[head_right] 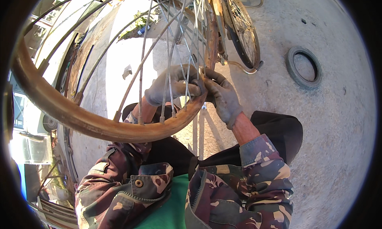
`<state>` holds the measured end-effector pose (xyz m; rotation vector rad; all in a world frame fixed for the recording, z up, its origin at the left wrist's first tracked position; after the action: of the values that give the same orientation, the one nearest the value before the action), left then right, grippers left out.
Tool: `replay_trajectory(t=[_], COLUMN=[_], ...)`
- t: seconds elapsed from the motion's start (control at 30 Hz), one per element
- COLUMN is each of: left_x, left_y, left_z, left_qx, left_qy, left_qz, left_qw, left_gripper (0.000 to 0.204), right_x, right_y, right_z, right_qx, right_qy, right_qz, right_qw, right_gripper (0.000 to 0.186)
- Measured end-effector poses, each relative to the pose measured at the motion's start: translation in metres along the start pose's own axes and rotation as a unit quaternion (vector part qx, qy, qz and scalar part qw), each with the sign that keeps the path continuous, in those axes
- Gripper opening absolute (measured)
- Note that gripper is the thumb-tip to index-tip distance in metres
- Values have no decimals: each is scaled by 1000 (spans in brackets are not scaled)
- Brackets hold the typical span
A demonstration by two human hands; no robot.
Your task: The person is seated on the ground and repeatedly adjusts the spokes of a bicycle wheel using a spoke wrench. They rotate the wheel periodically to access different sections and continue tightening or loosening individual spokes.
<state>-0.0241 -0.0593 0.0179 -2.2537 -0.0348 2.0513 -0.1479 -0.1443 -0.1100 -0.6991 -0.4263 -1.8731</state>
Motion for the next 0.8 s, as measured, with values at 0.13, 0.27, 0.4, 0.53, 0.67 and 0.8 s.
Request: replay_trajectory(t=[0.13, 0.27, 0.4, 0.53, 0.67, 0.8], left_x=[17, 17, 22, 29, 44, 37], left_y=[1, 2, -4, -15, -27, -28], left_z=[0, -4, -22, -31, -19, -1], left_qx=[-57, -49, -56, -165, -114, -53], left_qy=[26, 33, 121, 4, -101, -83], left_qz=[-5, -22, 29, 98, 60, 73], left_qw=[998, 998, 991, 981, 986, 992], left_gripper=[16, 18, 26, 32, 38, 40], right_x=[-1, 2, 4, 6, 6, 6], right_y=[-1, -3, -2, -1, 1, 0], right_z=[-1, -2, 0, 2, 0, -2], right_qx=[-9, 3, 7, 4, -3, -5], right_qy=[5, 1, -26, -41, -36, -31], right_qz=[-11, -15, -7, -5, 2, -12], right_qw=[1000, 1000, 1000, 999, 999, 999], right_gripper=[51, 53, 55, 54, 51, 50])
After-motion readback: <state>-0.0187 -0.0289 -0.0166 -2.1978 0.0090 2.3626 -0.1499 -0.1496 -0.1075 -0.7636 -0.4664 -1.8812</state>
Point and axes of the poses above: each hand's wrist, its own y-axis towards the middle knuckle, its own z-axis out of the palm, x = y × z, the point moved 4 cm from there along y, towards the middle knuckle, and after that the axes turned 9 degrees about x, right-handed, at the moved point
